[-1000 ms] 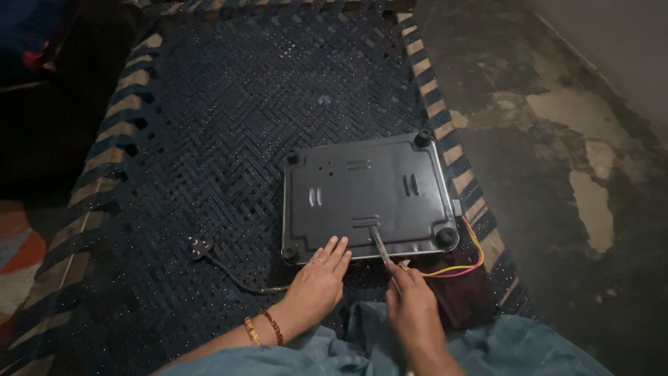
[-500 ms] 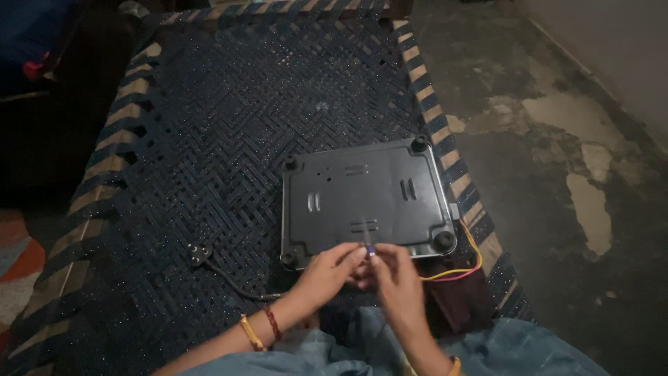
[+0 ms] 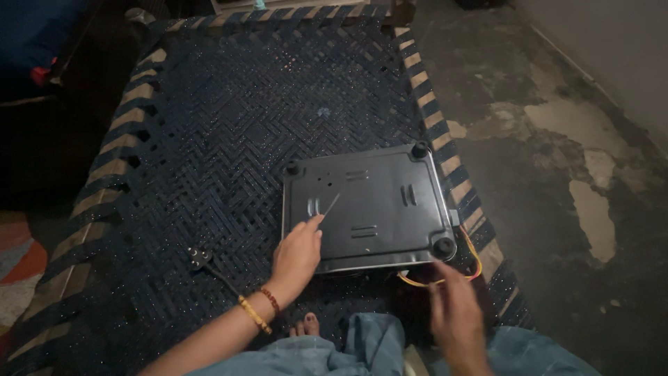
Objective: The person sits on a charpai and uses a screwdriver to remove screws from the casing of a small silver appliance. They flip the device over to access different sides, remove the casing, and manipulate the internal wires and components.
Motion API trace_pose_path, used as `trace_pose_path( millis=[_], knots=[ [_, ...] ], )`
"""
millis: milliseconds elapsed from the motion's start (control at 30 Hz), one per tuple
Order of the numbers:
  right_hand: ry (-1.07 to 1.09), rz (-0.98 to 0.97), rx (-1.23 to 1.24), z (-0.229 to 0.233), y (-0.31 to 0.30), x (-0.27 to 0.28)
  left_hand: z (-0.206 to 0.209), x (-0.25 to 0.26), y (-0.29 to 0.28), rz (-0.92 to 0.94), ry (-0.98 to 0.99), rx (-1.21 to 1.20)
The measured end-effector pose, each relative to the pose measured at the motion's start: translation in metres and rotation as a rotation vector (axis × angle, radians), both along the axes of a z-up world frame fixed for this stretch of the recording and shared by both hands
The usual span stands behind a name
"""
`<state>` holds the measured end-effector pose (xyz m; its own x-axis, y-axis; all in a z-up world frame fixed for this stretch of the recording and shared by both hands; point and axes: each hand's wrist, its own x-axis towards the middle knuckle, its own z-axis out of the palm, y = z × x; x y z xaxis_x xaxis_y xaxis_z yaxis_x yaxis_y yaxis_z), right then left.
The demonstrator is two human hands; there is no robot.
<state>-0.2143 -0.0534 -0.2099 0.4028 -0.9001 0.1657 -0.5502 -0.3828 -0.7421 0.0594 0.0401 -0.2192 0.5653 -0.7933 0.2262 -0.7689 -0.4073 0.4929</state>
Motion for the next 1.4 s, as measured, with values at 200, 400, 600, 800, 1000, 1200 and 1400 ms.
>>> trace_pose_path(
  millis=[200, 400, 600, 800, 1000, 1200, 1400],
  knots=[
    [-0.061, 0.158, -0.471, -0.018, -0.019, -0.015, -0.02, -0.038, -0.01, -0.26, -0.058, 0.205],
    [0.076, 0.147, -0.391, -0.031, -0.018, -0.016, -0.023, -0.02, -0.01, -0.171, -0.283, 0.255],
    [0.116, 0.135, -0.505, -0.024, -0.019, -0.003, -0.018, -0.033, -0.014, -0.232, -0.276, 0.25],
    [0.188, 0.219, -0.501, -0.015, -0.022, -0.002, -0.023, -0.025, -0.024, -0.119, -0.299, 0.454],
    [0.249, 0.237, -0.446, -0.017, -0.025, -0.002, -0.023, -0.009, -0.021, -0.218, -0.329, 0.419],
    [0.195, 0.268, -0.455, -0.018, -0.025, -0.005, -0.023, -0.037, -0.026, -0.354, -0.383, 0.32],
    [0.189, 0.274, -0.42, -0.017, -0.026, -0.005, -0.03, 0.007, -0.025, -0.214, -0.316, 0.37]
  ],
)
